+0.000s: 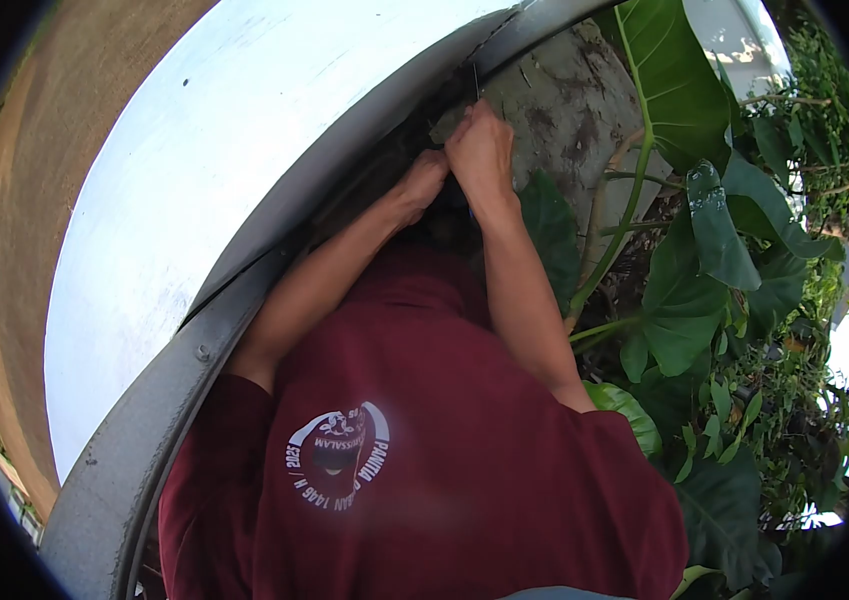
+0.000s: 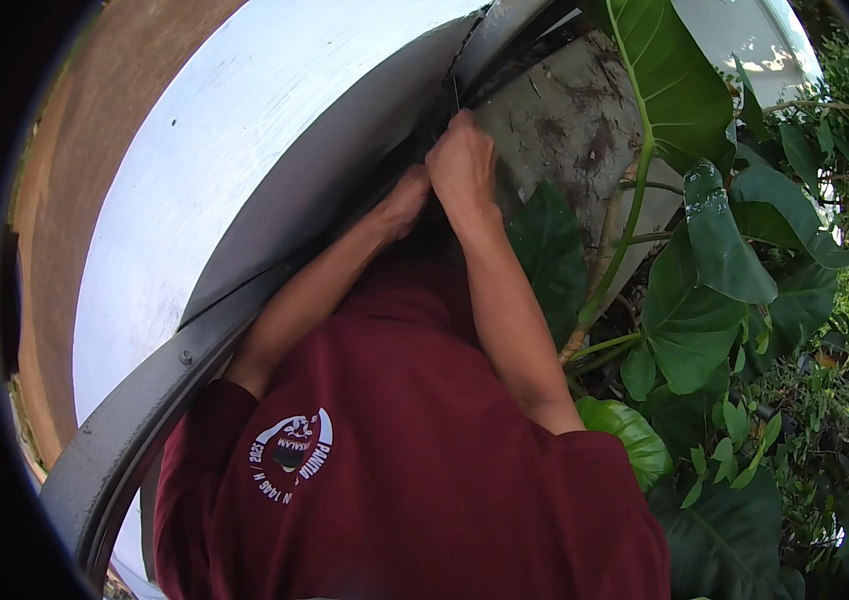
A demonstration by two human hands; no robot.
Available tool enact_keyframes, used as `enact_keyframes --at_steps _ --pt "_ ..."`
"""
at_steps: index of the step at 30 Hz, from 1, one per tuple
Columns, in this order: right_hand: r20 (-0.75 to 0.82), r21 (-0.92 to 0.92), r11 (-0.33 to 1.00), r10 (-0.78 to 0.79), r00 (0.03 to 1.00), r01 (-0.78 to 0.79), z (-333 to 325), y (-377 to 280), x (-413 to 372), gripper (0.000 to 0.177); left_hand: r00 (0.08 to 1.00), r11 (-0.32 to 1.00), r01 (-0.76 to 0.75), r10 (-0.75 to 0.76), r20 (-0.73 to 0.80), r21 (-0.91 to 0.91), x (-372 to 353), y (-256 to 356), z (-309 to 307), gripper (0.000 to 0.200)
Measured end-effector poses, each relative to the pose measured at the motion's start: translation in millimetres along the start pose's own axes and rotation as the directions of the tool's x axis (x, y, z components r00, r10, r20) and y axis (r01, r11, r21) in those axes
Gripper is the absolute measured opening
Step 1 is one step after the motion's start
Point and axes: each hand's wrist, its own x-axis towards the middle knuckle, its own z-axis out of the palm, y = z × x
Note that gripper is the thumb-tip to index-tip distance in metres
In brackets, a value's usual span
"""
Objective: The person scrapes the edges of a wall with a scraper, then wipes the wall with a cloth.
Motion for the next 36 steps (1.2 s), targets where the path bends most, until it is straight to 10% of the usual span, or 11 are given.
enact_keyframes --at_steps 36 --pt "0.063 -0.015 0.998 0.056 0.996 -0.056 22 17 -9 0.014 0.984 0.983 0.152 -0.141 -0.106 0.104 -5 -1 0 0.041"
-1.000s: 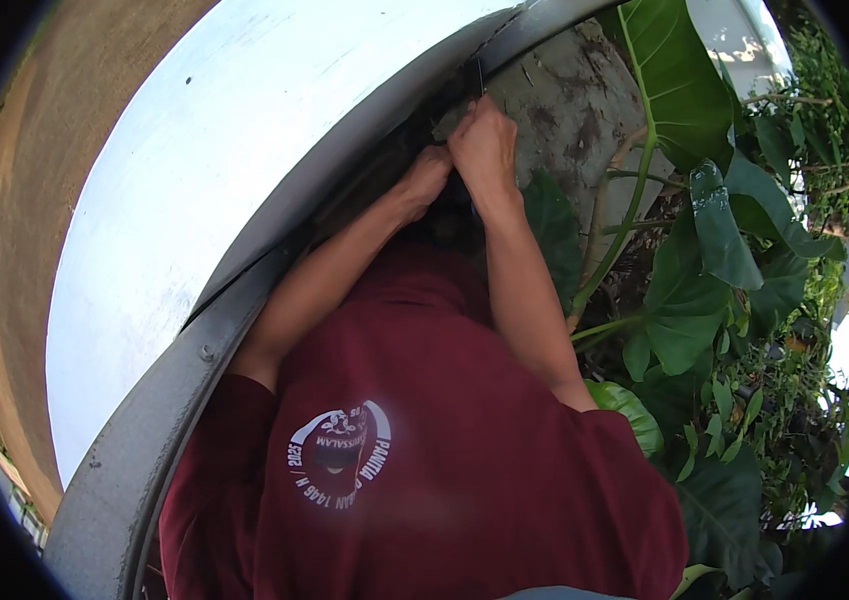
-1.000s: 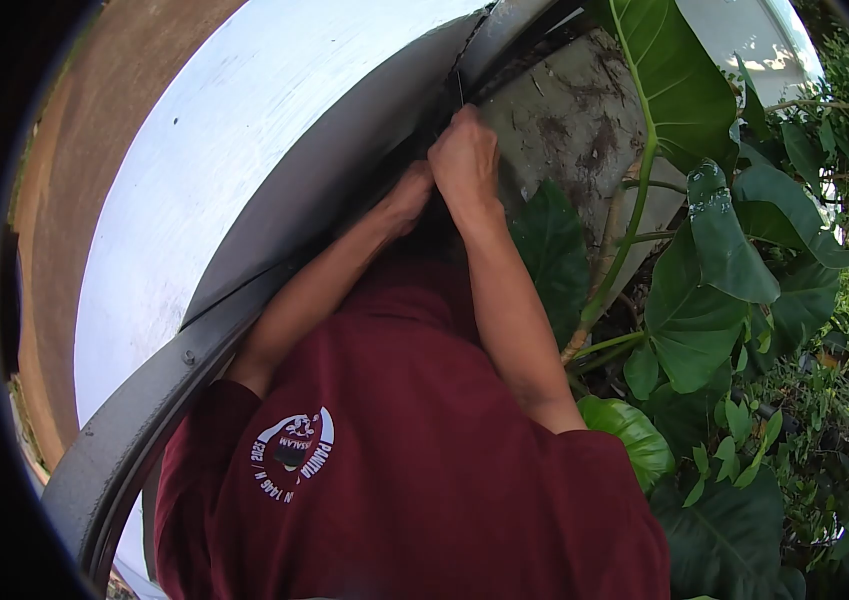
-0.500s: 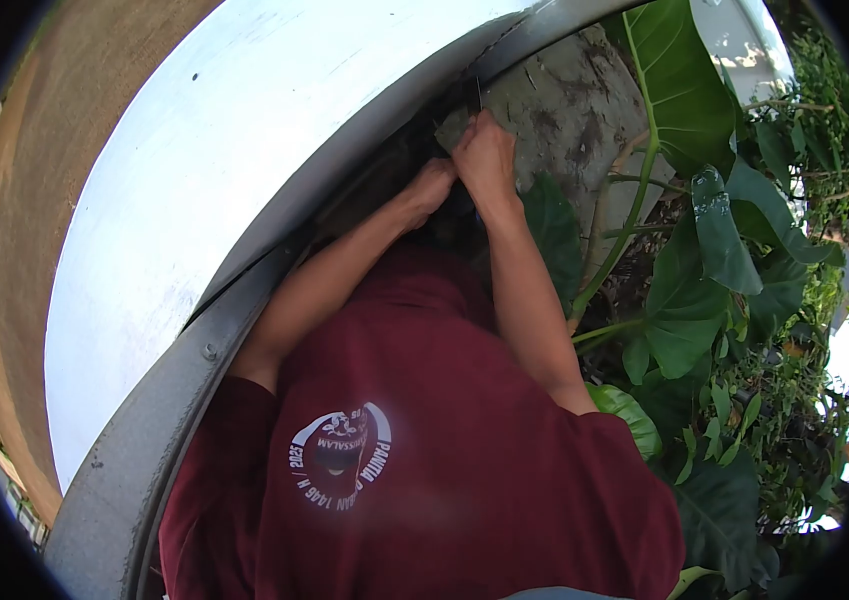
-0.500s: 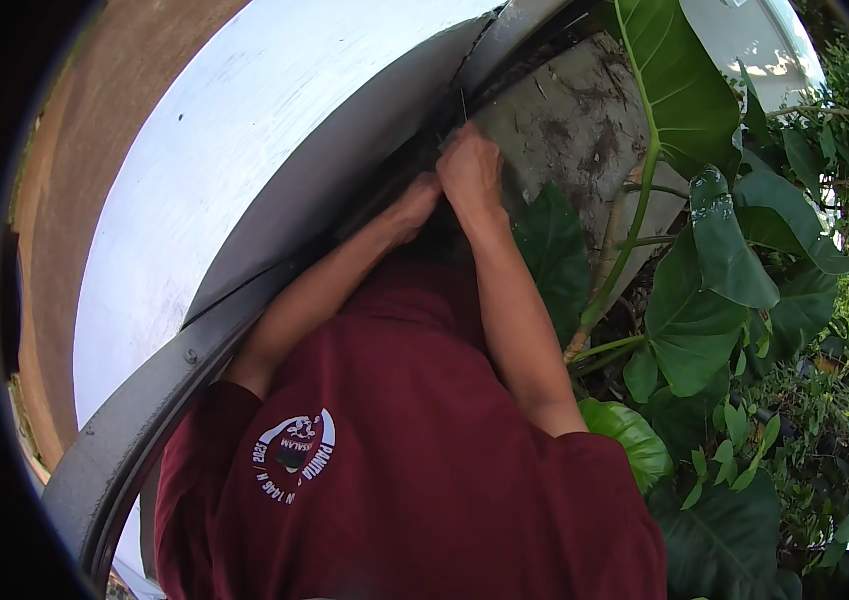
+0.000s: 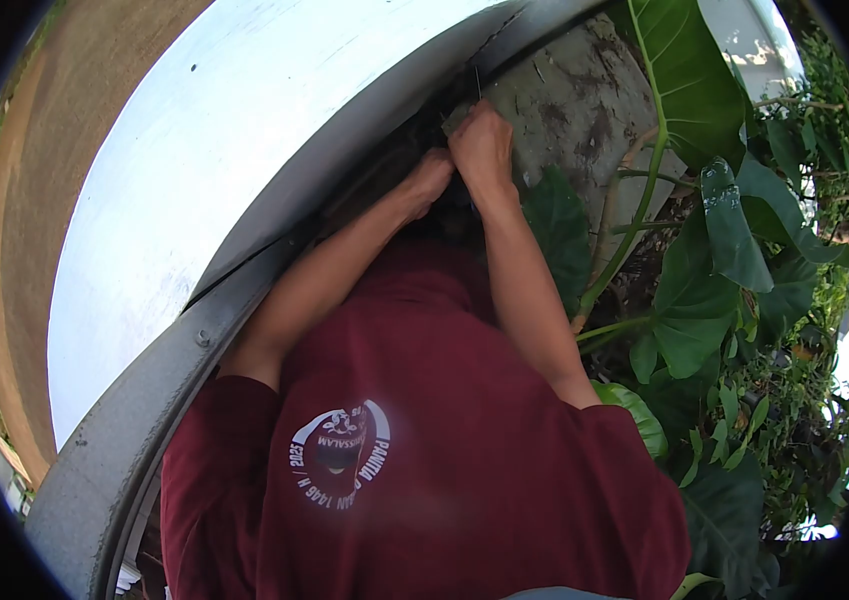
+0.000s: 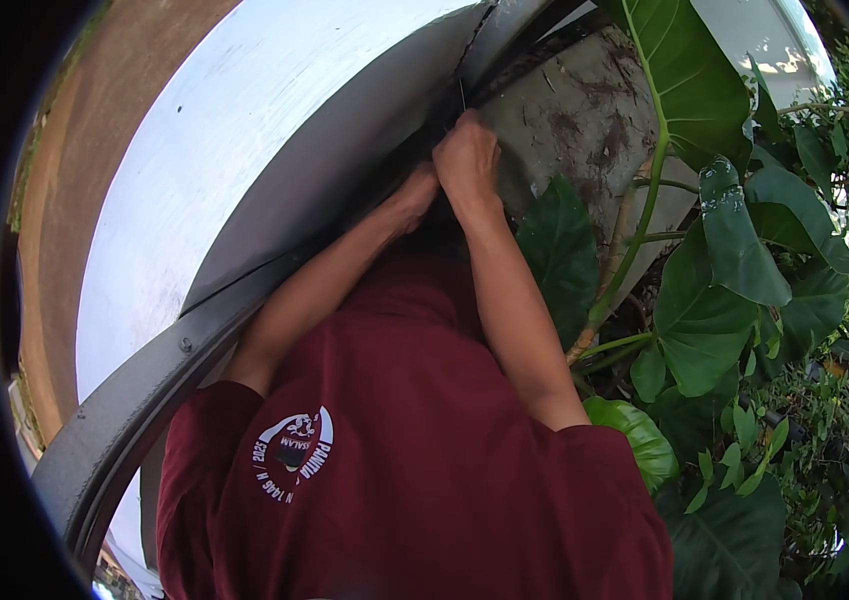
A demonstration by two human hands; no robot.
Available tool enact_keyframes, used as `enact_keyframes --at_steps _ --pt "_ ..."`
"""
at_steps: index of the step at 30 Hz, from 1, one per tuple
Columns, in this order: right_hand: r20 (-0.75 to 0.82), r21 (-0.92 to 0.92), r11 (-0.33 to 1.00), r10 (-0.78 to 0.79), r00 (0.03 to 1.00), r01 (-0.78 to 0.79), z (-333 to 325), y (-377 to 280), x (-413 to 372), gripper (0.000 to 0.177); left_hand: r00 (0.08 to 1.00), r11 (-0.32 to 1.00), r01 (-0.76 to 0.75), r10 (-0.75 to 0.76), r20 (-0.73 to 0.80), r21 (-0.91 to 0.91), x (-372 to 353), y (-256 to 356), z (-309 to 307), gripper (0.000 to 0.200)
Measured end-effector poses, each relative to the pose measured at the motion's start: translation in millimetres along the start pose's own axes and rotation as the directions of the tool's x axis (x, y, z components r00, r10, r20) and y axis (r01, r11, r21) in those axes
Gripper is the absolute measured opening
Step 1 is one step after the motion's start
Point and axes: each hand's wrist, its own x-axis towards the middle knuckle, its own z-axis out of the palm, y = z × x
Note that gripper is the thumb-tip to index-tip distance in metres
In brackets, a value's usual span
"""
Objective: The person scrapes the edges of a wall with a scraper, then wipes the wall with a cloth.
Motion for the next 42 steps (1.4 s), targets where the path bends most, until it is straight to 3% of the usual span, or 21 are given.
enact_keyframes --at_steps 4,8,14,17,20,23,26,29,32,35,38,42 --pt "0.003 0.007 1.000 0.011 1.000 -0.011 0 4 -4 0.012 0.997 0.999 0.010 -0.012 0.081 0.031 4 -6 -3 0.047" --pt "0.010 0.008 1.000 0.019 1.000 -0.019 6 -4 5 0.011 0.999 0.999 0.032 -0.033 -0.026 -0.028 13 -11 -5 0.043" --pt "-0.025 0.003 1.000 0.014 1.000 -0.014 10 0 0 0.010 0.995 0.991 0.093 -0.088 -0.055 0.098 9 -7 -7 0.038" --pt "0.009 0.009 0.999 0.040 0.999 -0.040 13 -1 0 0.010 0.997 0.998 0.055 -0.054 -0.049 0.019 11 -13 -12 0.036" --pt "-0.021 0.022 0.999 0.034 0.999 -0.034 11 4 -2 0.011 0.999 0.995 -0.002 0.007 -0.046 0.102 15 -21 -11 0.035" --pt "-0.003 0.029 0.999 0.037 0.999 -0.037 11 -2 6 0.011 0.999 0.999 0.050 -0.050 -0.003 -0.005 15 -11 -14 0.035" --pt "0.000 0.021 0.998 0.051 0.999 -0.051 4 -3 -1 0.012 0.995 0.999 0.004 0.001 -0.097 0.047 8 -12 -5 0.033" --pt "0.001 0.018 0.999 0.037 0.999 -0.037 2 -3 5 0.012 0.995 0.998 -0.063 0.063 -0.078 -0.002 15 -18 -5 0.032" --pt "-0.002 0.018 0.999 0.027 1.000 -0.027 5 -1 3 0.012 0.995 0.996 0.073 -0.068 -0.072 0.055 1 1 -5 0.032" --pt "0.000 0.014 0.997 0.075 0.997 -0.075 -6 -8 0 0.013 0.996 0.997 -0.007 0.013 -0.090 0.077 1 -3 2 0.030" --pt "0.007 0.010 0.999 0.041 0.999 -0.041 0 -5 6 0.013 0.997 1.000 -0.003 0.005 -0.076 0.025 -7 14 3 0.030" --pt "0.002 0.030 0.998 0.047 0.999 -0.047 -6 -8 3 0.013 0.994 0.998 -0.059 0.061 -0.092 0.024 9 -10 0 0.030"
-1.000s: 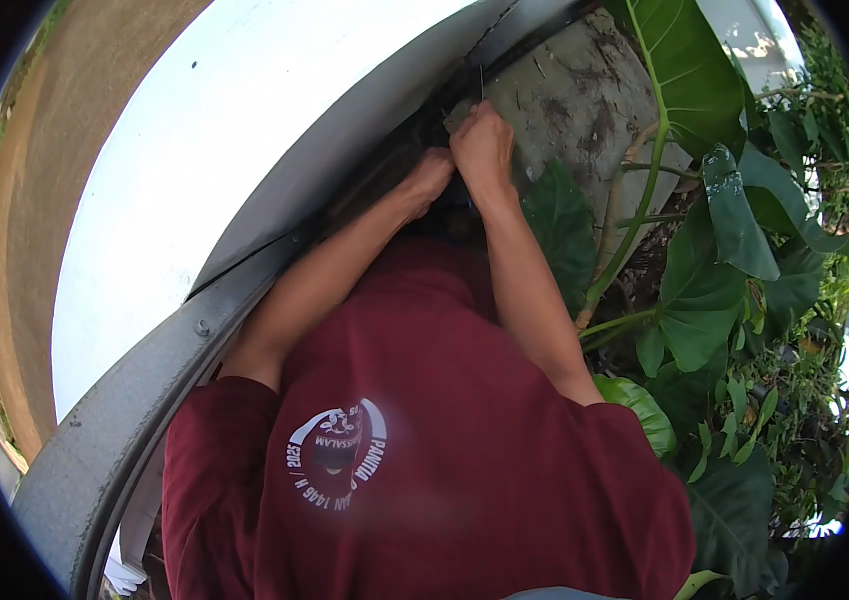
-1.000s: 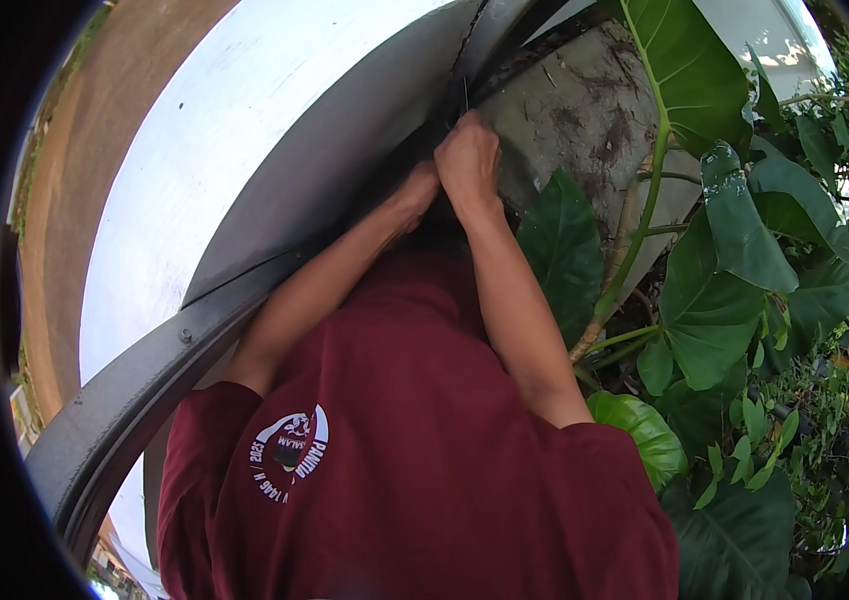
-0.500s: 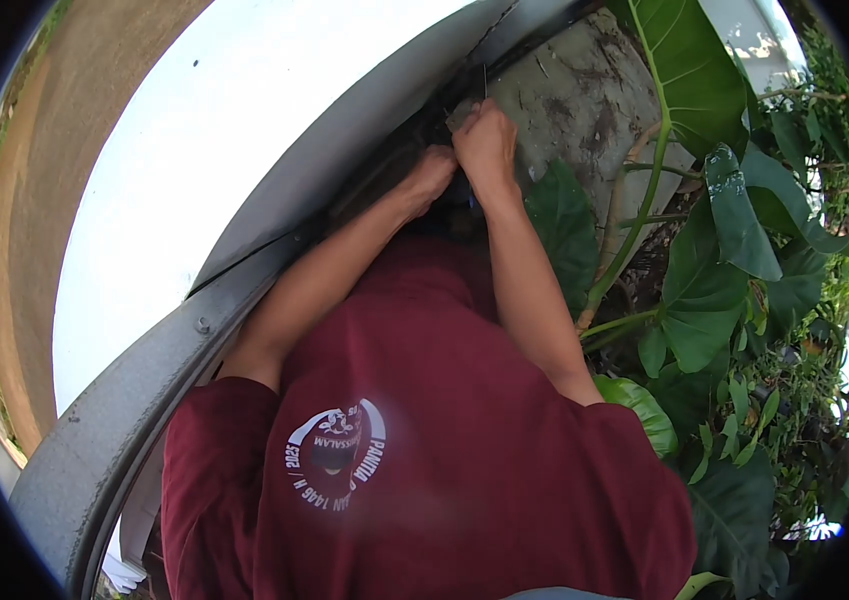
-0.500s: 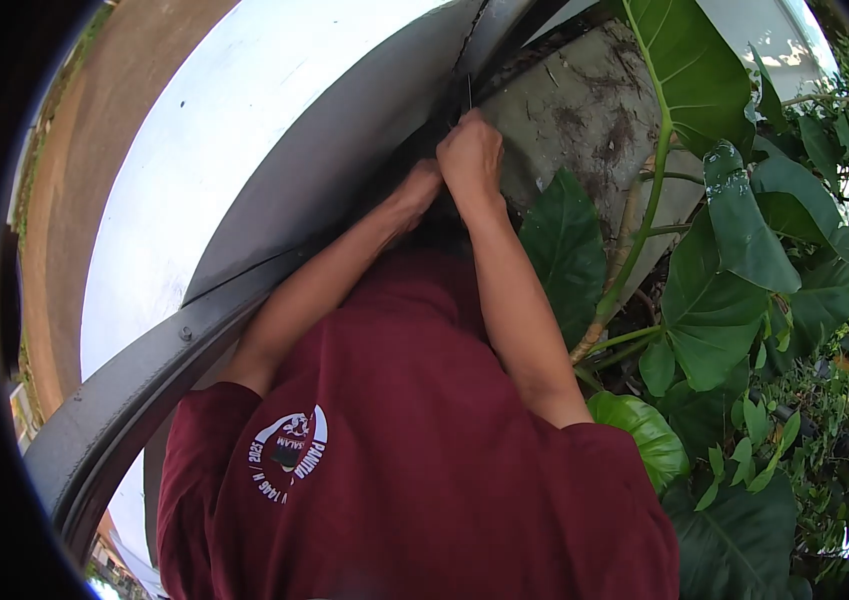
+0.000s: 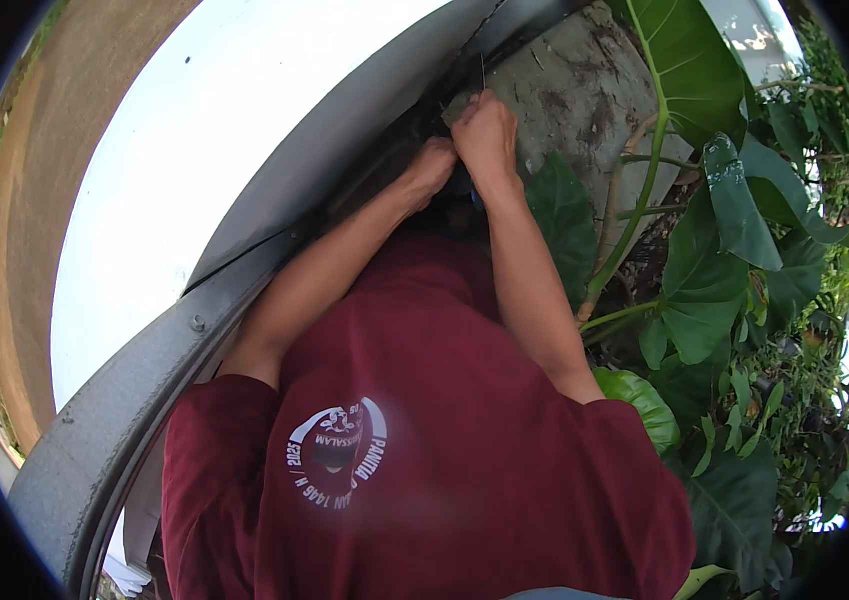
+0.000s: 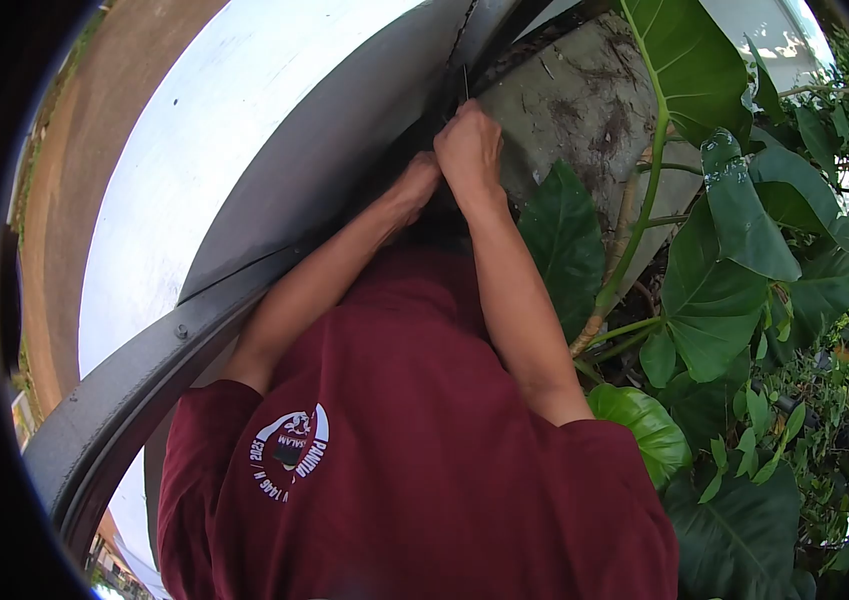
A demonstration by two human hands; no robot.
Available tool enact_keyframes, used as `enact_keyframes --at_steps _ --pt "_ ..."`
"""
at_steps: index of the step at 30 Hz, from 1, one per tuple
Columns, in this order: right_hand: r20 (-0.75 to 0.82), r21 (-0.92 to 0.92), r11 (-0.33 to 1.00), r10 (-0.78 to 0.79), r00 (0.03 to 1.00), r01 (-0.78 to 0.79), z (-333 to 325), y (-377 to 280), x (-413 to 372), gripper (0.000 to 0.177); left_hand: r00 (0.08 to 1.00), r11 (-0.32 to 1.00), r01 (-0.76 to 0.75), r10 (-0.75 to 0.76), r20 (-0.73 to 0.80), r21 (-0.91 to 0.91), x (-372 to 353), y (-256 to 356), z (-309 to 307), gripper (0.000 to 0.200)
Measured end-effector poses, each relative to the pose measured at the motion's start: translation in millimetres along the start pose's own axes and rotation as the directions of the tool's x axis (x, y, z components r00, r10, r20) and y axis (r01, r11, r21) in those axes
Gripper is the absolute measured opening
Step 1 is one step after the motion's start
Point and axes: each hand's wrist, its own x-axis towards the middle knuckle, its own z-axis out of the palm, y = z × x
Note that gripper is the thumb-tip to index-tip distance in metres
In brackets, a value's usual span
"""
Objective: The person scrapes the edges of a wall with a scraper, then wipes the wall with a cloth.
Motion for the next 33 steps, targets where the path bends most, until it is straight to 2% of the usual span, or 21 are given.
enact_keyframes --at_steps 2,5,8,11,15,17,19,21,23,26,29,32,33 --pt "0.008 0.002 1.000 -0.010 1.000 0.010 1 -1 3 0.014 1.000 1.000 0.006 -0.006 0.016 0.031 5 -6 -5 0.030" --pt "0.002 -0.024 0.999 -0.038 0.999 0.038 9 4 4 0.013 0.997 0.996 0.079 -0.079 0.019 0.036 -15 26 -3 0.031" --pt "-0.021 -0.022 1.000 -0.007 1.000 0.006 4 6 -2 0.014 0.985 0.985 -0.171 0.171 -0.023 -0.017 12 -21 2 0.032" --pt "0.010 -0.042 0.999 -0.032 0.999 0.032 7 2 7 0.015 1.000 1.000 0.018 -0.017 -0.015 0.012 -7 19 0 0.032" --pt "0.020 -0.033 0.999 -0.006 1.000 0.007 4 3 3 0.014 1.000 1.000 -0.018 0.018 -0.015 -0.021 -7 13 2 0.032" --pt "-0.002 -0.019 1.000 -0.015 1.000 0.015 6 7 4 0.014 1.000 0.998 0.019 -0.018 -0.009 0.065 -9 19 0 0.033" --pt "-0.005 -0.011 0.999 -0.037 0.999 0.037 9 7 4 0.018 0.993 0.989 0.118 -0.117 -0.010 0.088 -11 24 -3 0.031" --pt "-0.005 -0.009 0.999 -0.046 0.999 0.046 10 8 4 0.018 0.995 0.993 0.104 -0.104 -0.010 0.047 -3 15 -3 0.030" --pt "0.010 -0.021 0.999 -0.044 0.999 0.044 10 11 0 0.013 1.000 0.997 -0.019 0.018 -0.021 -0.070 12 -16 0 0.031" --pt "0.022 -0.028 0.999 -0.035 0.999 0.035 17 14 5 0.013 0.999 0.998 0.011 -0.013 -0.039 -0.054 14 -12 0 0.031" --pt "0.037 -0.047 0.999 -0.023 0.999 0.025 16 12 5 0.013 0.991 0.991 0.130 -0.129 0.017 -0.024 -6 15 -1 0.031" --pt "0.021 -0.031 0.999 -0.036 0.999 0.036 16 14 3 0.013 0.999 0.998 -0.013 0.010 -0.037 -0.064 17 -19 -1 0.030" --pt "0.017 -0.029 0.999 -0.042 0.999 0.043 16 15 3 0.013 1.000 0.998 0.001 -0.003 -0.023 -0.061 16 -17 -1 0.030"
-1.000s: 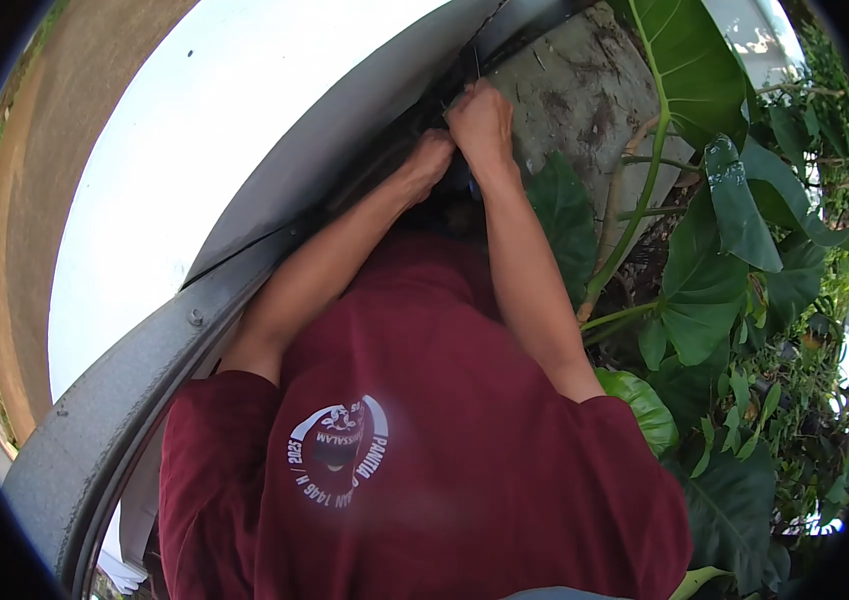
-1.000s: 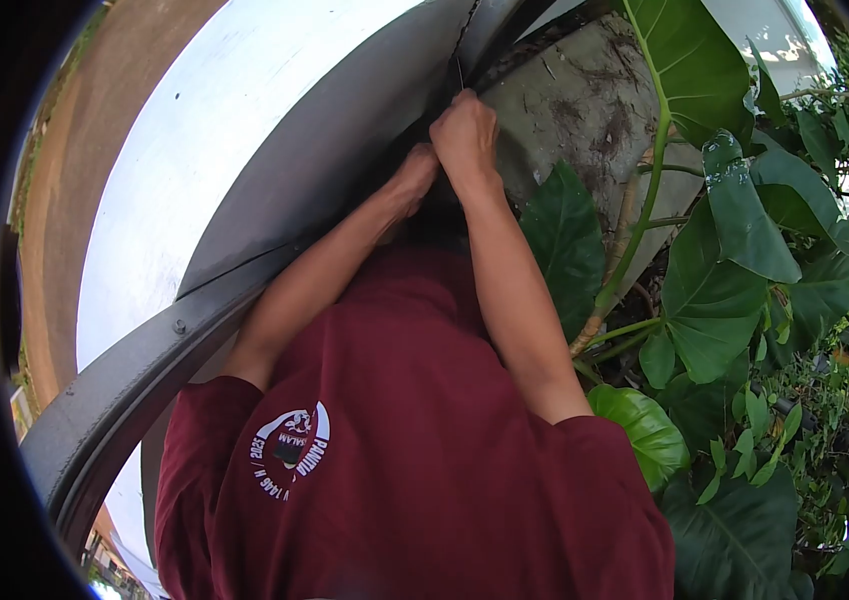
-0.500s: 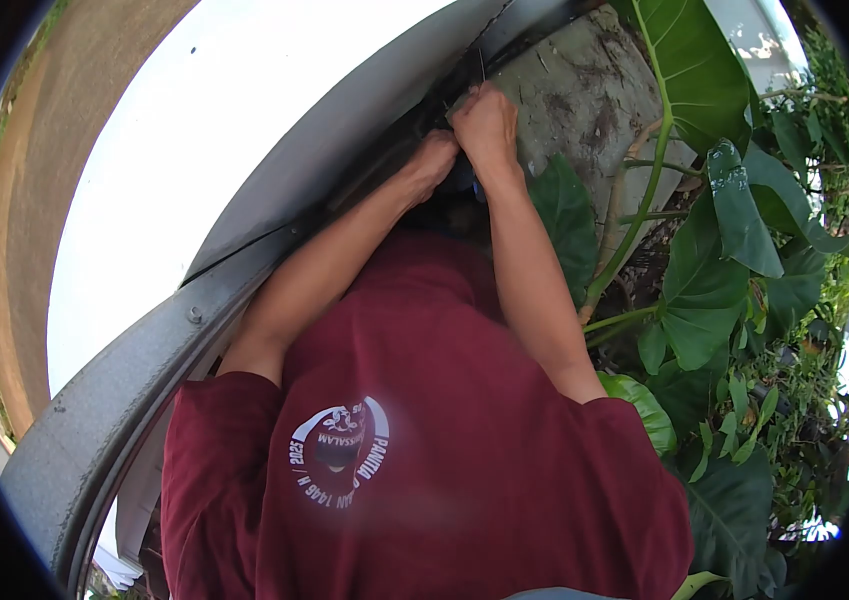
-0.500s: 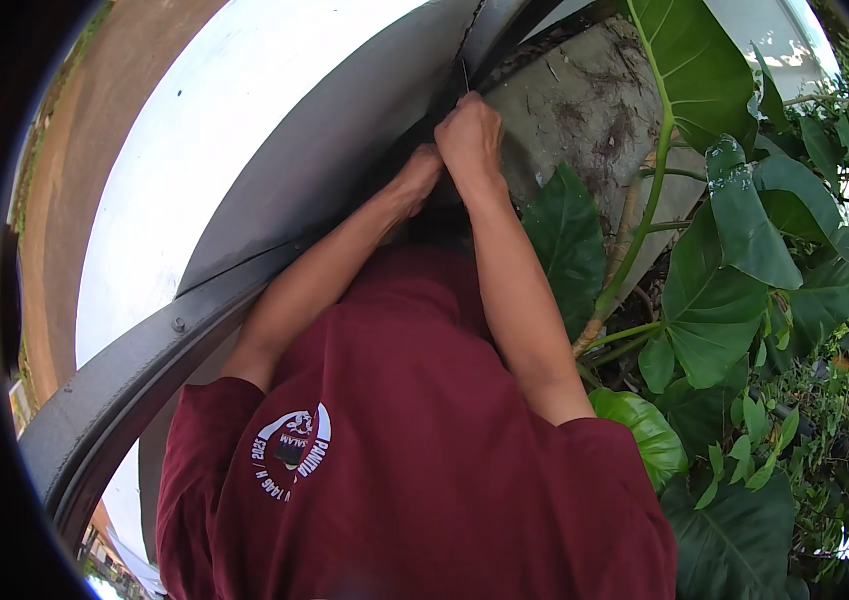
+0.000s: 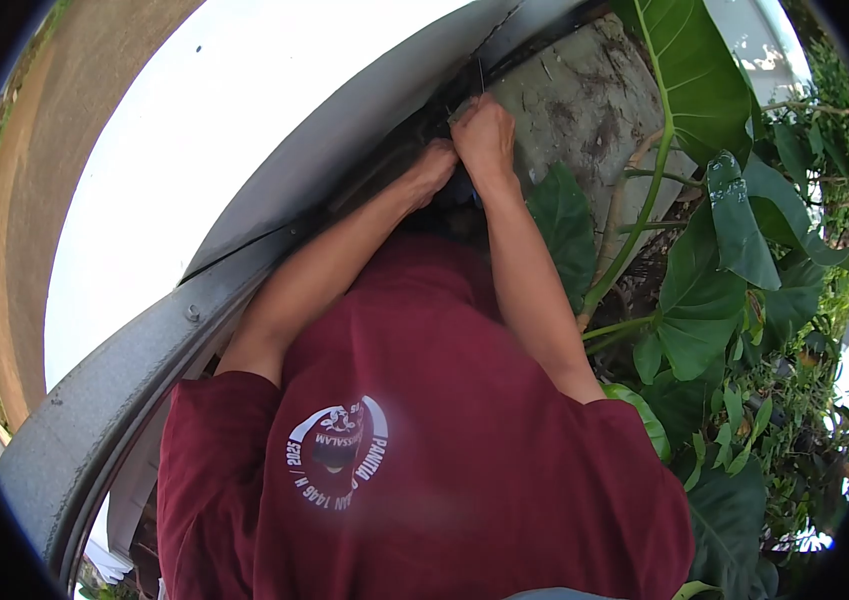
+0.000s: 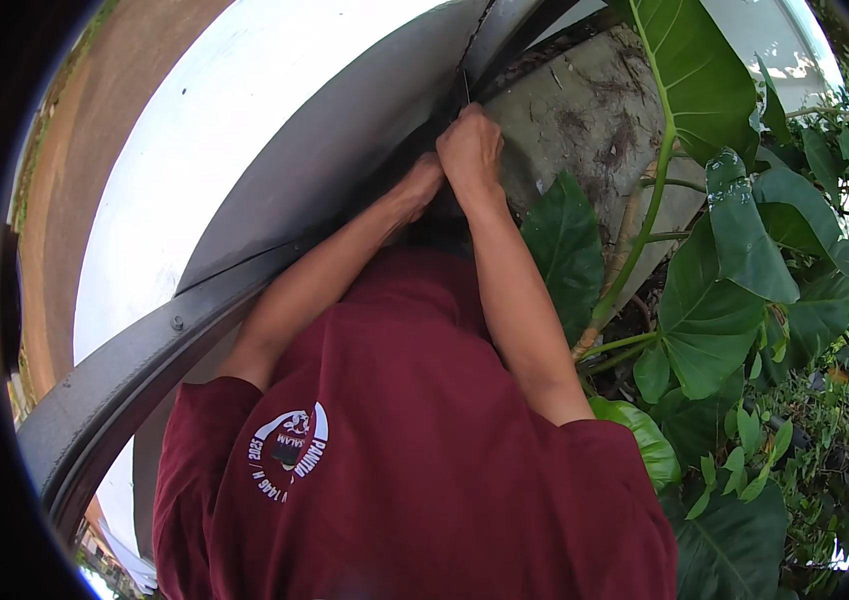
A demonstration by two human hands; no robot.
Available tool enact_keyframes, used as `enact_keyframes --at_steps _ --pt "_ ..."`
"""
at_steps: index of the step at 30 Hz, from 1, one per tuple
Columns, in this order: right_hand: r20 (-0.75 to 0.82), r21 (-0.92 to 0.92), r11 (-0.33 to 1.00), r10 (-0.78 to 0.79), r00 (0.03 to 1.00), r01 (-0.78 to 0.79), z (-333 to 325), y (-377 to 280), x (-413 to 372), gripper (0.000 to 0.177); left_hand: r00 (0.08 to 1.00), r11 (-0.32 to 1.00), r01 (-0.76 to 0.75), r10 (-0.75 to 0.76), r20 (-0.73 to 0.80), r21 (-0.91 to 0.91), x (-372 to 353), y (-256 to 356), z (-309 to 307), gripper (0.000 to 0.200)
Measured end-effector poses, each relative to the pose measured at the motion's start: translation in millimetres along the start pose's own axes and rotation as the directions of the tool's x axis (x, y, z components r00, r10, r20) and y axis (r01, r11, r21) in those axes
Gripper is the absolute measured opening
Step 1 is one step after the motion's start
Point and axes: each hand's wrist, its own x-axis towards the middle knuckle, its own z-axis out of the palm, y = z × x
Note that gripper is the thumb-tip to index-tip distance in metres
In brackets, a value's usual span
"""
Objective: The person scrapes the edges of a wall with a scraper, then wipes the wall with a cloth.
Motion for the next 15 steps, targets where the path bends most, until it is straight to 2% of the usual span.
enact_keyframes --at_steps 2,5,8,11,14,15 --pt "-0.006 0.003 1.000 -0.004 1.000 0.004 1 3 -2 0.013 0.999 0.999 0.035 -0.035 0.028 0.010 -4 1 -1 0.030" --pt "0.022 -0.005 0.999 0.034 0.999 -0.034 -3 -1 -3 0.014 0.999 0.995 0.040 -0.039 -0.010 0.091 6 -10 -3 0.030" --pt "0.013 0.007 1.000 0.015 1.000 -0.015 6 5 1 0.014 0.995 0.994 0.100 -0.101 0.022 0.046 -12 17 -1 0.031" --pt "0.028 -0.004 0.999 0.049 0.998 -0.049 -1 3 -6 0.014 1.000 0.998 -0.002 0.004 -0.027 0.065 -6 -1 3 0.032" --pt "0.040 0.002 1.000 0.002 0.999 -0.003 11 9 0 0.014 0.999 1.000 0.028 -0.027 -0.029 0.009 0 -2 -1 0.033" --pt "0.043 -0.003 1.000 0.006 0.999 -0.006 13 10 -2 0.014 0.999 0.997 0.050 -0.049 -0.015 0.050 -6 2 -2 0.033"
